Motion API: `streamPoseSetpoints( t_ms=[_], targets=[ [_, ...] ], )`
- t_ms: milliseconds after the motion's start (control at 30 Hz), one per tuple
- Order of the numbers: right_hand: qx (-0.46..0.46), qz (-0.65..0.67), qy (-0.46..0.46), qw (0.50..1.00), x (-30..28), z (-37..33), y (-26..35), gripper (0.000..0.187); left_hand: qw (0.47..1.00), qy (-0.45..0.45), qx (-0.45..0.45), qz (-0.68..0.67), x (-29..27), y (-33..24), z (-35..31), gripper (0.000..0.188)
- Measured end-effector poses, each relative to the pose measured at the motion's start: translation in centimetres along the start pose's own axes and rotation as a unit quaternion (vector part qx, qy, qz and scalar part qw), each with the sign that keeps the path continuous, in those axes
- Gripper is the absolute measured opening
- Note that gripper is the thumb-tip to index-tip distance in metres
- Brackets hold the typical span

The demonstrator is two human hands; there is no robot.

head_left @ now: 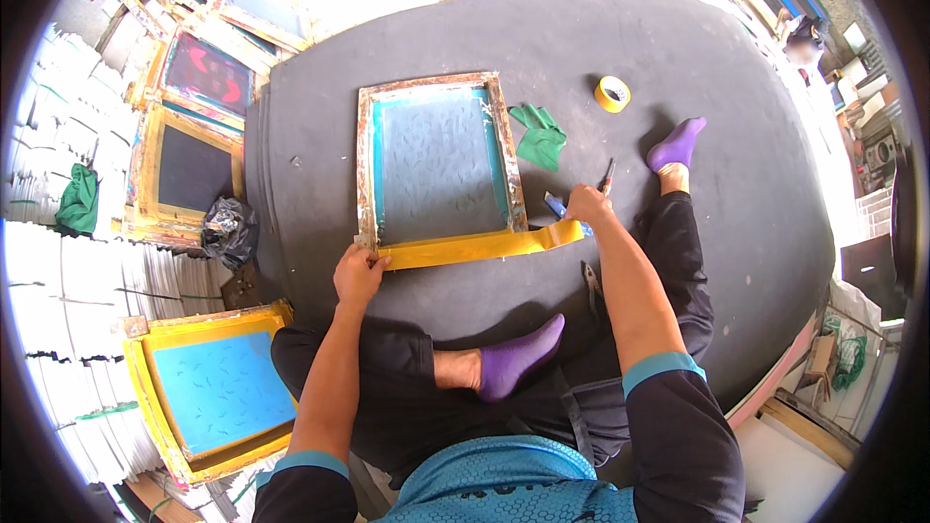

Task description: The person sits on the floor and applies yellow masking tape to the edges of a rectangular screen-printing frame. They smooth the tape along the frame's perimeter and use a utility knife to trim the excess tape.

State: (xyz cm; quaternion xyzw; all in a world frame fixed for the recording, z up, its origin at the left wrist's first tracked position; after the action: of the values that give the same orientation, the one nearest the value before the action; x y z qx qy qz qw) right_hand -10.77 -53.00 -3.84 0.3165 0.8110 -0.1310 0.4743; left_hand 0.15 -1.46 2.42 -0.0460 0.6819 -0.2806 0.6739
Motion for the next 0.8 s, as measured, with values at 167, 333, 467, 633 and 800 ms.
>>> streamPoseSetpoints(
  t_ms=[167,333,467,633,800],
  targets=[
    [-0.033,0.073,-0.001,0.997,-0.2,-1.4,-0.1,0.036,1.000,-0.010,0.005,-0.022,0.3,0.3,-0.3,0.026],
    [-0.122,0.290,-0.226,0.922,-3.8,-4.9,-0.2,0.027,1.000,-0.004,0.009,-0.016,0.5,-0.2,0.0,0.026],
    [-0.122,0.494,-0.221,0.832,-3.3,-11.3,3.0,0.023,1.000,-0.001,0.000,-0.012,0.5,0.4,-0.2,0.026],
    [-0.045,0.446,-0.183,0.875,2.7,-19.1,7.6,0.039,1.000,0.000,-0.003,0.000,0.5,0.5,-0.1,0.026],
    [-0.076,0.353,-0.193,0.912,5.6,-20.0,9.1,0.041,1.000,0.001,-0.011,0.005,0.4,0.2,0.0,0.027]
  ],
)
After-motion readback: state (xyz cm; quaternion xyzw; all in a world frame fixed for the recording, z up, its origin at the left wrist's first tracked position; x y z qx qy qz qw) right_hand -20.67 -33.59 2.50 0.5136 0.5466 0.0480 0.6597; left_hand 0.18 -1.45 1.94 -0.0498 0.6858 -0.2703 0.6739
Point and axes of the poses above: each hand's wrist, its own z-axis towards the middle knuckle, its own x-axis out of the palm, y = z × x, the point moved 6 cm from there along z, towards the middle knuckle, and after that the axes turned 5 degrees about z, right-handed, at the moved point
